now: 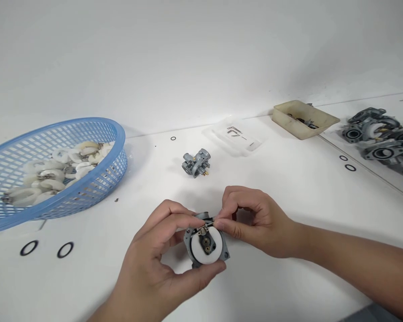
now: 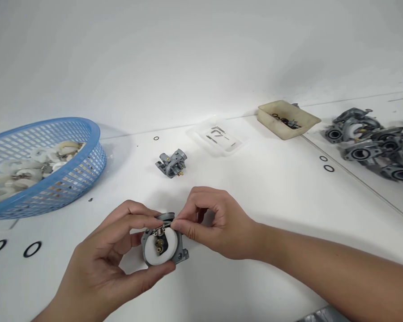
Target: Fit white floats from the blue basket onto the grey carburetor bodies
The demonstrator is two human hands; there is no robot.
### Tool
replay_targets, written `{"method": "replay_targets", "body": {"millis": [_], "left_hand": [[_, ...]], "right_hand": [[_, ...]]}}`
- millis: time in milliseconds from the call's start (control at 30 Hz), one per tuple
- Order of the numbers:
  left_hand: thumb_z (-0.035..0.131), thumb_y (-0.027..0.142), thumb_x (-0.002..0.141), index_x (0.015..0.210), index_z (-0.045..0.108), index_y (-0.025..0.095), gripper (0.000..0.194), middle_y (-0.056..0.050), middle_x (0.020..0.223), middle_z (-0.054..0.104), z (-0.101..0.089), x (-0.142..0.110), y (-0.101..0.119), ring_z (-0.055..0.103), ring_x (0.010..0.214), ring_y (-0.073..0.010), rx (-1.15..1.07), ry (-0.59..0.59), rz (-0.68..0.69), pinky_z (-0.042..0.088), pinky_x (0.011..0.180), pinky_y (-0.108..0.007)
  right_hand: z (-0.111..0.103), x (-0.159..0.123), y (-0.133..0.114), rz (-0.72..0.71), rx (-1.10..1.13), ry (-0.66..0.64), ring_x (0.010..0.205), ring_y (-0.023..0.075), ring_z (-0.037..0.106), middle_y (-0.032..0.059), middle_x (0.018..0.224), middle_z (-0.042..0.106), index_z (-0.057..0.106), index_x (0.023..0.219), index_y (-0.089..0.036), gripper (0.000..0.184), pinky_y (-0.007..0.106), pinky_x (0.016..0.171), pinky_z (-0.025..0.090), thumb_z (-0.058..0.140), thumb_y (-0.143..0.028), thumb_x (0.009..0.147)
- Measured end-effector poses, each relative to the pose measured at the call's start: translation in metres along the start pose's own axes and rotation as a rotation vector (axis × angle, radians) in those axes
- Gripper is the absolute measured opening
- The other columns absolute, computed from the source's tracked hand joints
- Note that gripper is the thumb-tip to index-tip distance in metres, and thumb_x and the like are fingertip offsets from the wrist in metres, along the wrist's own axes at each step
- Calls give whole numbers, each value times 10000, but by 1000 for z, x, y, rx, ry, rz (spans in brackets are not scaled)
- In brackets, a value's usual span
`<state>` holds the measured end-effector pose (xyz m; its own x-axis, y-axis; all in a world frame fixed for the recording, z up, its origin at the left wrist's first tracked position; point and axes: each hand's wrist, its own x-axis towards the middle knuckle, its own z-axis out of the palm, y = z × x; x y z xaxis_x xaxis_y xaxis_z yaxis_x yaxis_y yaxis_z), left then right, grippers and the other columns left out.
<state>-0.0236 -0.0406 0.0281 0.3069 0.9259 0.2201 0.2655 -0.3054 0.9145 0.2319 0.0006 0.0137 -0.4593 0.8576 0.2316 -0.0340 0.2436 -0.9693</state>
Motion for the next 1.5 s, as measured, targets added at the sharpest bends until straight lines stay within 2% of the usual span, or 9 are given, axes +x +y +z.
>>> {"method": "replay_targets", "body": {"millis": [500, 633, 833, 933, 1067, 1167, 1267, 1400, 1500], "left_hand": [[1003, 209, 816, 1193, 814, 400, 463, -24, 1131, 647, 1, 1, 4, 722, 908, -183, -25, 25, -28, 658, 668, -252], [1001, 238, 839, 1214, 820, 411, 451, -38, 1162, 663, 0, 0, 5, 739, 965, -209, -28, 19, -32, 685, 725, -286], [970, 264, 888, 1278, 796, 447, 465, -28, 1196, 661, -1, 0, 1, 748, 989, -194, 9, 5, 5, 683, 761, -281], [970, 231, 875, 1273, 799, 445, 483, -30, 1218, 650, 2, -1, 3, 748, 1032, -206, -45, 12, -29, 701, 774, -287], [983, 201, 824, 1227, 803, 417, 491, -9, 1206, 647, 5, -3, 8, 768, 1013, -187, -123, 86, -150, 724, 813, -277], [998, 194, 792, 1146, 812, 369, 437, -16, 1182, 667, 5, -4, 8, 796, 1157, -254, -161, 129, -186, 734, 838, -275], [999, 179, 789, 1115, 830, 364, 411, -27, 1183, 660, 5, -7, 5, 759, 1319, -324, -196, 145, -181, 755, 887, -321], [966, 163, 836, 1164, 859, 365, 400, -50, 1242, 640, 6, -12, -2, 765, 1268, -310, -171, 149, -117, 770, 924, -393], [943, 171, 862, 1209, 859, 363, 406, -68, 1252, 649, 6, -15, -4, 755, 1298, -330, -120, 149, -70, 765, 983, -445]], "right_hand": [[-1, 3, -2, -42, -21, -13, 704, 102, 593, 4, 901, 639, 843, 969, -216, 54, 221, 577, 490, 876, -196, 1007], [-4, 5, -7, -21, -43, -44, 708, 110, 587, 1, 882, 625, 833, 952, -214, 76, 239, 601, 502, 882, -218, 1010], [-5, 8, -11, 32, -16, -73, 696, 91, 574, -8, 875, 616, 827, 922, -196, 119, 228, 598, 466, 878, -240, 1021], [-6, 8, -10, 58, 16, -88, 700, 85, 576, -7, 888, 629, 837, 933, -195, 108, 221, 603, 462, 886, -243, 1017], [-10, 8, -6, 80, 41, -123, 727, 89, 599, 6, 942, 672, 854, 999, -200, 68, 219, 632, 479, 878, -257, 1027], [-11, 8, -3, 98, 53, -124, 745, 100, 607, 15, 962, 696, 857, 1040, -203, 79, 231, 654, 490, 880, -278, 1029], [-11, 8, -1, 143, 93, -95, 757, 118, 607, 18, 946, 705, 843, 1021, -201, 126, 245, 661, 495, 904, -311, 1011], [-9, 9, -1, 160, 86, -78, 733, 109, 594, 10, 932, 699, 822, 981, -199, 155, 230, 634, 485, 927, -312, 988], [-8, 9, -3, 155, 73, -86, 721, 108, 602, 13, 941, 691, 811, 978, -200, 153, 227, 618, 493, 919, -308, 992]]}}
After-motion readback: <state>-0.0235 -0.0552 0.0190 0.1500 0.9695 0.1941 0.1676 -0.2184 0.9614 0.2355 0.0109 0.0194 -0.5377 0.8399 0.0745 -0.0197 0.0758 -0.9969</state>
